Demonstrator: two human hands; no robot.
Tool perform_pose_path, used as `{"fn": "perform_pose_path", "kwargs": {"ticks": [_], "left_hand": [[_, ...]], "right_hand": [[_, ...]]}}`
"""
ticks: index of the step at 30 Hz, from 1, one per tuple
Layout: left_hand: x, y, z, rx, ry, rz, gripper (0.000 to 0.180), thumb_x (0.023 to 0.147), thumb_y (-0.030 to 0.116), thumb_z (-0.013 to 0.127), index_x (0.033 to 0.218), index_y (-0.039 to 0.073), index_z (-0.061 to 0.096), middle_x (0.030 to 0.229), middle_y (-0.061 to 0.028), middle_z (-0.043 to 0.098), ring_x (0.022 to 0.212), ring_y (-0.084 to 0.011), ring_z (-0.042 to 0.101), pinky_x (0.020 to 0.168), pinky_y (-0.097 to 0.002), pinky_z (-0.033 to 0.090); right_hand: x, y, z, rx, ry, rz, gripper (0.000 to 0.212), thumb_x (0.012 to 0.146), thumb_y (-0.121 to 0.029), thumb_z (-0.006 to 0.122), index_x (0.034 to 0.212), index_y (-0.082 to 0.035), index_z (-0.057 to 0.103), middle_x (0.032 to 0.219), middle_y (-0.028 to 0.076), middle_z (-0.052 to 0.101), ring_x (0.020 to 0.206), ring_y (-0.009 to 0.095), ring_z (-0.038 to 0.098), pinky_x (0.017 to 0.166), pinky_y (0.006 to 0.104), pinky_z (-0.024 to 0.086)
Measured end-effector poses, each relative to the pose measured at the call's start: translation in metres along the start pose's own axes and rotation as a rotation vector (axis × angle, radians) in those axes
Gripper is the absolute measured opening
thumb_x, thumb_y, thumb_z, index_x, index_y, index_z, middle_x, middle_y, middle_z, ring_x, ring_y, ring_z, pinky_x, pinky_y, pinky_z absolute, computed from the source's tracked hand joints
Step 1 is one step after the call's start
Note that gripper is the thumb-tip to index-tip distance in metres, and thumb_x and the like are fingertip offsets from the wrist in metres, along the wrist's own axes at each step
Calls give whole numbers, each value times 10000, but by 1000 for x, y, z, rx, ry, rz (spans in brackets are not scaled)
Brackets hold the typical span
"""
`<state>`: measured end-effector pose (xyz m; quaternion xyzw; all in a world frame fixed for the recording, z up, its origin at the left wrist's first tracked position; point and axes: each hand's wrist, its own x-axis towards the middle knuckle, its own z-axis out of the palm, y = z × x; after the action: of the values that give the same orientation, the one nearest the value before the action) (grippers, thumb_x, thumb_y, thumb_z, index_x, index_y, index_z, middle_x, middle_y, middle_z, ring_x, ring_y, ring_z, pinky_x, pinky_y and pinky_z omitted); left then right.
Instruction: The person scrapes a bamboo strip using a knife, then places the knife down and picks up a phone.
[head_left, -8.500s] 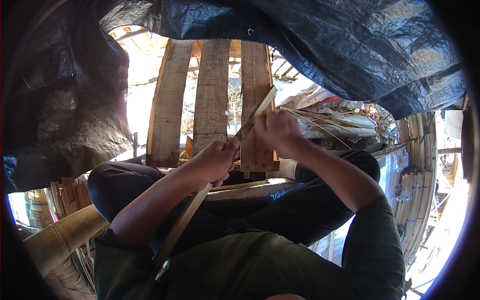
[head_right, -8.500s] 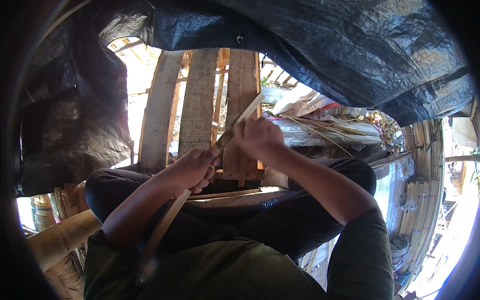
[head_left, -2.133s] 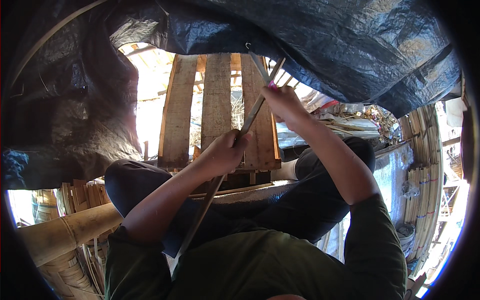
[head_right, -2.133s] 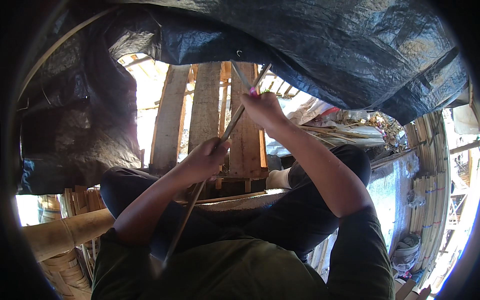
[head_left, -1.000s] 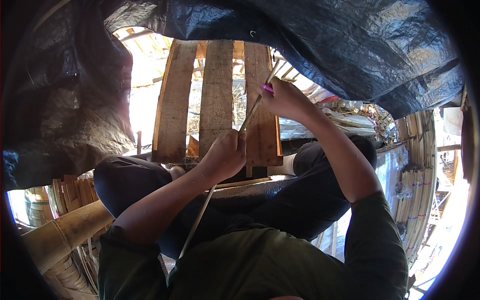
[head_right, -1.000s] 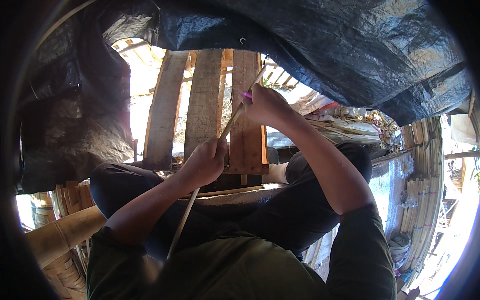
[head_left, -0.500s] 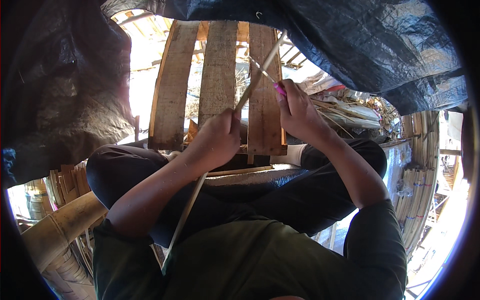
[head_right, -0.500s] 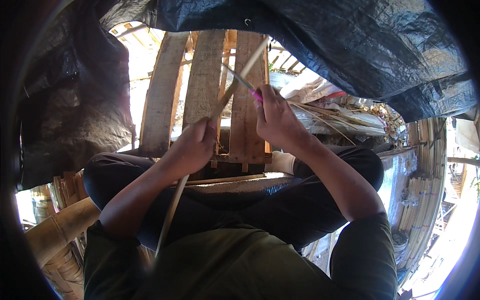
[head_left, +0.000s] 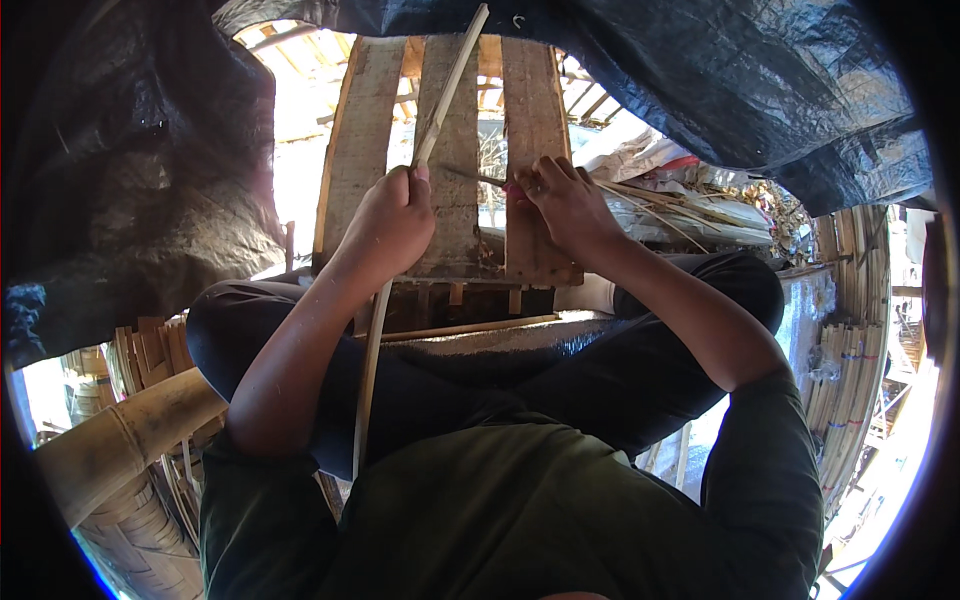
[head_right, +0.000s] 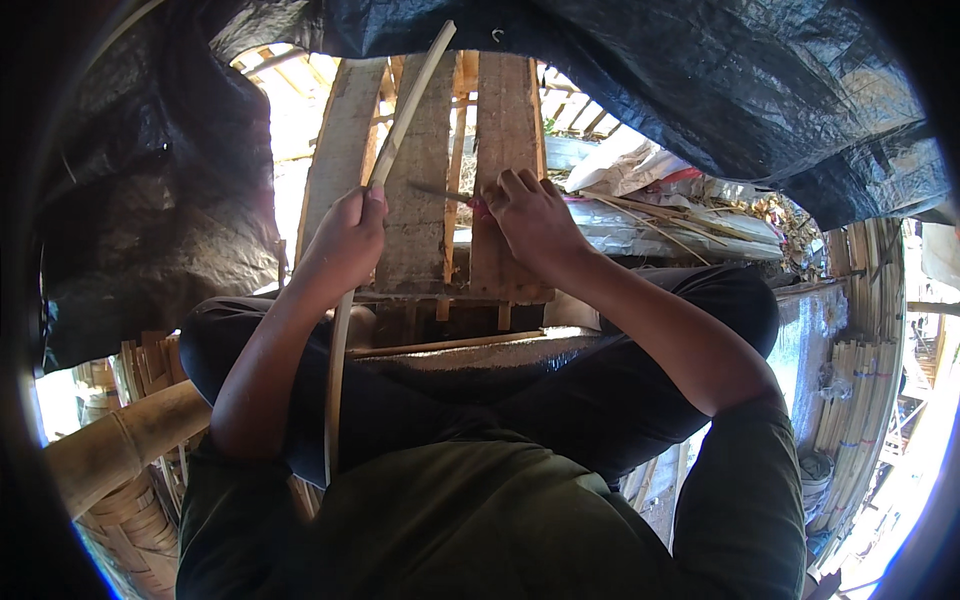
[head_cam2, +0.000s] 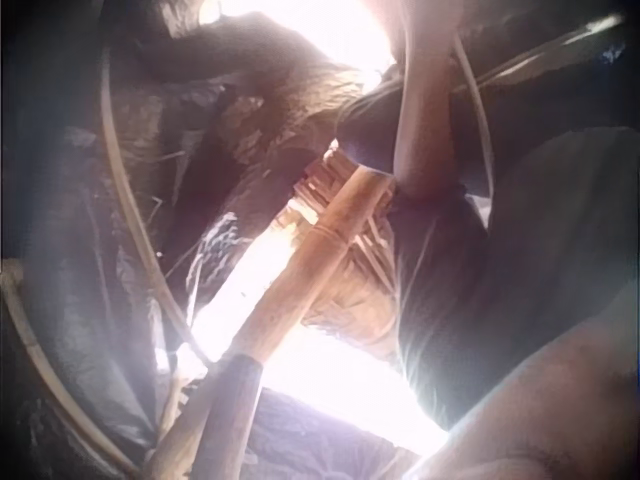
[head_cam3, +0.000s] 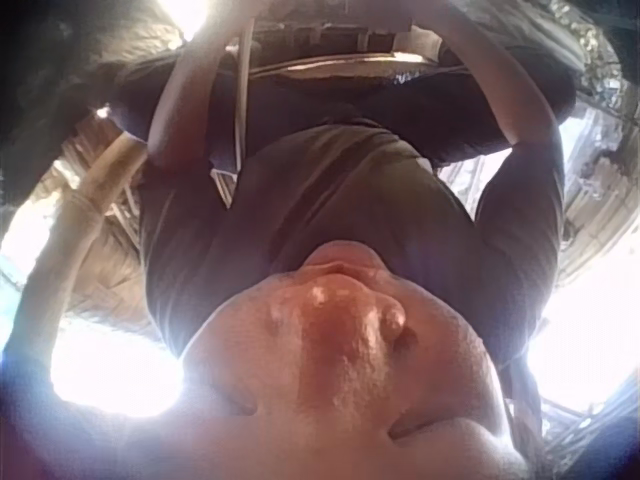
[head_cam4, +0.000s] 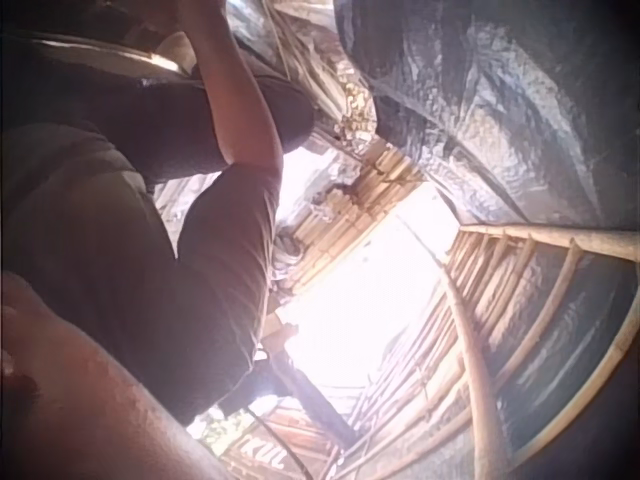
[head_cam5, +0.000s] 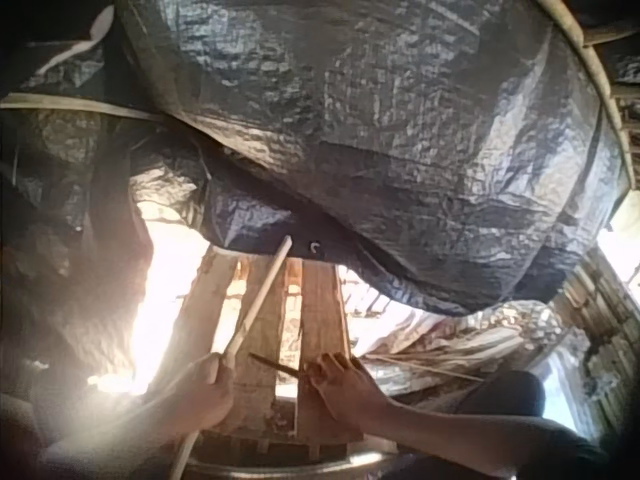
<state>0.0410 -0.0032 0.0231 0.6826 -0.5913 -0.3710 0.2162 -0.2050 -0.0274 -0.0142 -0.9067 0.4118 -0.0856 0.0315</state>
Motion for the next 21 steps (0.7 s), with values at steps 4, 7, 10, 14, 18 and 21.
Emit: {"fn": "perform_pose_path", "kwargs": {"ticks": [4, 7, 10, 14, 18, 21], "left_hand": [[-14, 4, -2, -45, -18, -24, 424, 1003, 309, 374, 890, -52, 563, 732, -277, 589, 758, -443, 600, 681, -503, 437], [-22, -13, 6, -25, -28, 51, 435, 1005, 319, 369, 884, -52, 561, 741, -278, 591, 758, -446, 597, 679, -497, 439], [-28, -14, 12, -16, -72, 45, 440, 1006, 327, 363, 898, -50, 562, 755, -277, 599, 748, -451, 598, 684, -501, 446], [-26, -22, 9, 33, -91, 50, 448, 1017, 374, 375, 893, -28, 529, 661, -143, 515, 596, -249, 526, 629, -399, 436], [-32, -12, 4, -51, -123, -23, 443, 1019, 379, 370, 894, -17, 524, 627, -104, 484, 565, -206, 499, 588, -382, 421], [-33, -9, 3, -1, -86, 51, 444, 1022, 382, 362, 881, -10, 516, 600, -77, 456, 541, -177, 473, 558, -372, 407]], "right_hand": [[2, -28, -19, -105, 146, -16, 329, 798, -92, 611, 1115, -4, 600, 1060, 117, 525, 1016, 271, 538, 831, 418, 463], [-5, -71, -33, 112, 64, -127, 252, 784, -99, 622, 1019, -10, 601, 983, 121, 550, 955, 268, 571, 807, 442, 478], [-29, -128, -15, 456, -314, -63, 171, 762, -70, 618, 913, 3, 584, 894, 173, 613, 911, 328, 631, 773, 453, 521], [-50, -154, 73, 520, -671, -90, 272, 739, -89, 663, 971, 33, 590, 915, 212, 644, 886, 359, 654, 783, 452, 529], [-62, -164, 120, 656, -657, -15, 261, 826, -164, 665, 990, 26, 592, 890, 223, 646, 903, 398, 638, 789, 471, 506], [-50, -183, 142, 759, -618, 17, 349, 817, -181, 687, 1069, 31, 570, 904, 230, 655, 915, 399, 640, 796, 462, 510]]}}
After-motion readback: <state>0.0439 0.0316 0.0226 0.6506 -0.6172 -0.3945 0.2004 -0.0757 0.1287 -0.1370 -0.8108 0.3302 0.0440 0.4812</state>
